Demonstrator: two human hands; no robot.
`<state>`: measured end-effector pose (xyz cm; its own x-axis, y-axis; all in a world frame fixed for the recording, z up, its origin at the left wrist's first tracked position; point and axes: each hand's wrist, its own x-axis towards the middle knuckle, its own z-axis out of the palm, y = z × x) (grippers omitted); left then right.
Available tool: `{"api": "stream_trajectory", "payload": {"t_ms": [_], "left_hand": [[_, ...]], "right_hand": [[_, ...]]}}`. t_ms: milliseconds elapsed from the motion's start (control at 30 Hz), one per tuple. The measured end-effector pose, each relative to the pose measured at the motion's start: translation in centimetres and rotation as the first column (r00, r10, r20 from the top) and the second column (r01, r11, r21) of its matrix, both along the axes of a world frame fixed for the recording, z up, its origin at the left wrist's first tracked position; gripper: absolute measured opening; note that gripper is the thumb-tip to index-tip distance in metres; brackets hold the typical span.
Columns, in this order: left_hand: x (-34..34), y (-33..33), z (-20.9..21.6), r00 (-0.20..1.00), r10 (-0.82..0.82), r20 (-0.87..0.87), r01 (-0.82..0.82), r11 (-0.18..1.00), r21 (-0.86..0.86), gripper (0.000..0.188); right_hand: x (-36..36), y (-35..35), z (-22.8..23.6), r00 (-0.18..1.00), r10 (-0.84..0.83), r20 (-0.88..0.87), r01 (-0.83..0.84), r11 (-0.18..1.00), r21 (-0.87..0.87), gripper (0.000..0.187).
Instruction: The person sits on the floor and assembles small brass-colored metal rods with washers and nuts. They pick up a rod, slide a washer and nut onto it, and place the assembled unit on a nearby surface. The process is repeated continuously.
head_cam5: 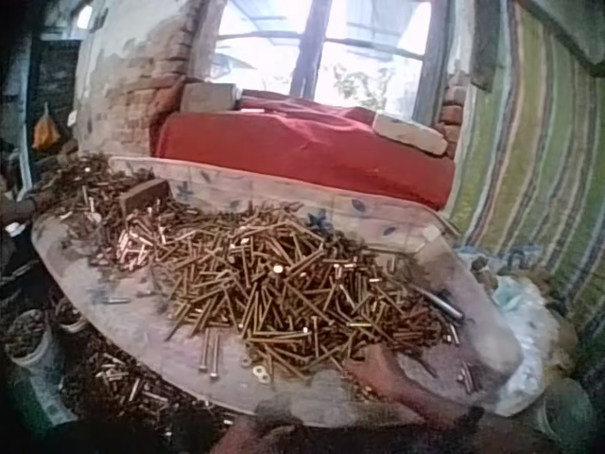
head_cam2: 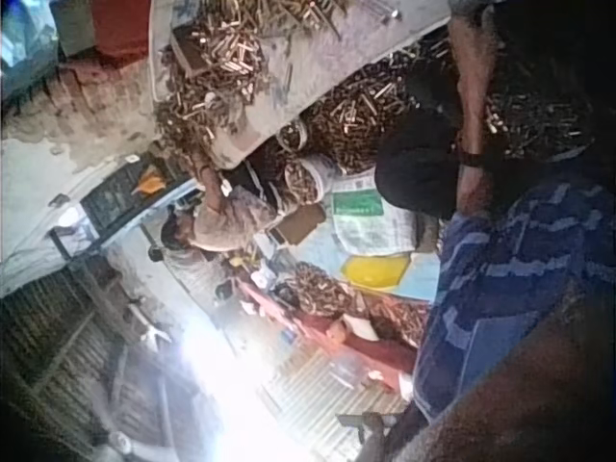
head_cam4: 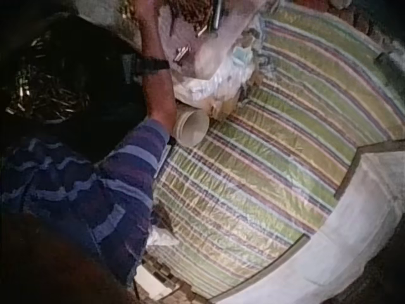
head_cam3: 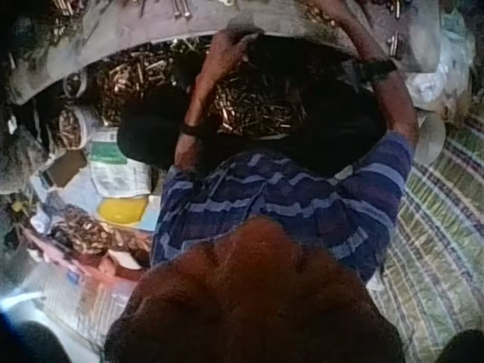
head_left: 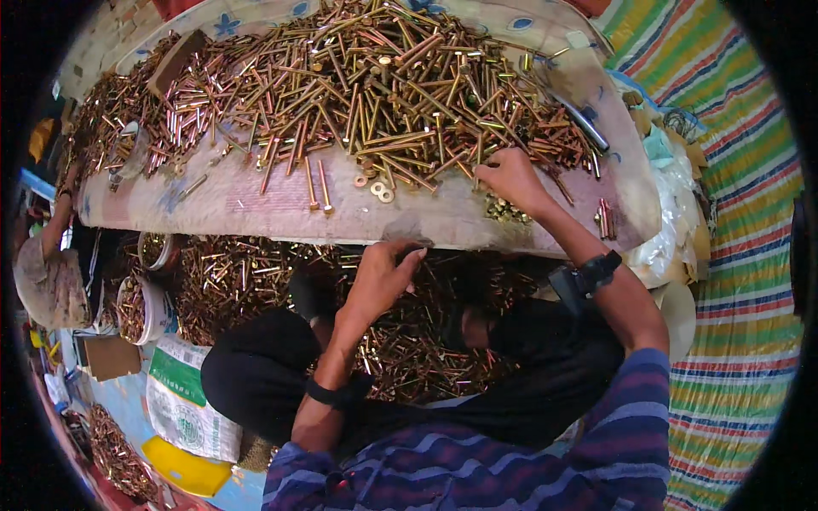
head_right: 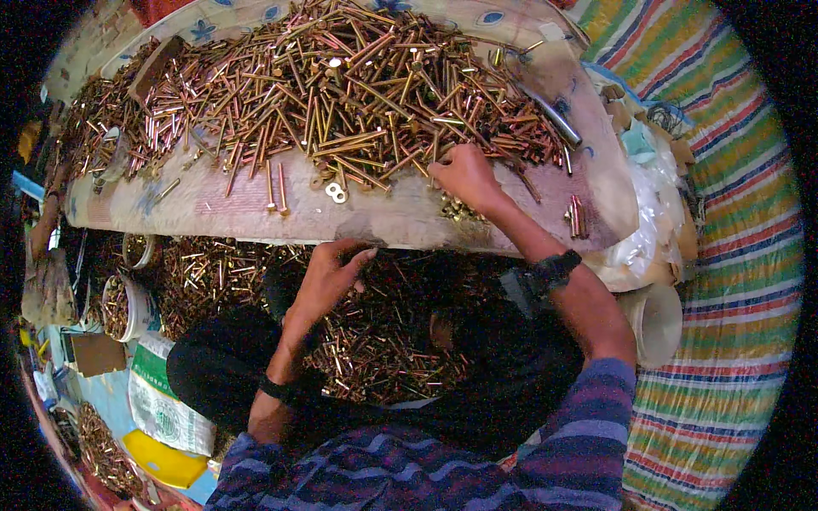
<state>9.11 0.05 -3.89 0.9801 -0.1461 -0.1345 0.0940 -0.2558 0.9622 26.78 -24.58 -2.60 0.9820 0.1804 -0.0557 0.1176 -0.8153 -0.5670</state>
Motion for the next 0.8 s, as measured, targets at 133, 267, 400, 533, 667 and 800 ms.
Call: {"api": "stream_trajectory", "payload": {"t_ms": [133, 267, 400, 533, 667, 800], "left_hand": [[0.1, 0.0, 0.1, 0.999, 0.01, -0.049, -0.012, 0.999, -0.036, 0.031], [0.1, -0.2, 0.7, 0.984, -0.002, -0.18, -0.031, 0.983, -0.182, 0.041], [0.1, -0.2, 1.3, 0.973, -0.067, -0.222, -0.025, 0.922, -0.388, 0.052], [-0.2, 0.1, 1.7, 0.962, -0.124, -0.243, 0.0, 0.891, -0.454, 0.035], [-0.3, 0.0, 1.3, 0.961, -0.126, -0.248, -0.003, 0.887, -0.462, 0.023], [-0.1, 0.0, 0.7, 0.96, -0.114, -0.257, -0.009, 0.9, -0.435, 0.021]], "right_hand": [[-1.4, 0.6, 1.5, 0.991, -0.018, -0.129, 0.05, 0.967, 0.25, 0.03], [-5.2, 2.9, 3.7, 0.925, 0.217, -0.311, -0.083, 0.915, 0.394, 0.027], [-8.6, 4.7, 4.5, 0.829, 0.411, -0.379, -0.196, 0.849, 0.491, 0.029], [-10.0, 5.5, 5.0, 0.806, 0.462, -0.371, -0.252, 0.834, 0.492, 0.03], [-9.8, 4.4, 5.1, 0.778, 0.55, -0.302, -0.365, 0.788, 0.495, 0.027], [-7.1, 1.0, 5.0, 0.863, 0.49, -0.122, -0.416, 0.828, 0.376, 0.028]]}}
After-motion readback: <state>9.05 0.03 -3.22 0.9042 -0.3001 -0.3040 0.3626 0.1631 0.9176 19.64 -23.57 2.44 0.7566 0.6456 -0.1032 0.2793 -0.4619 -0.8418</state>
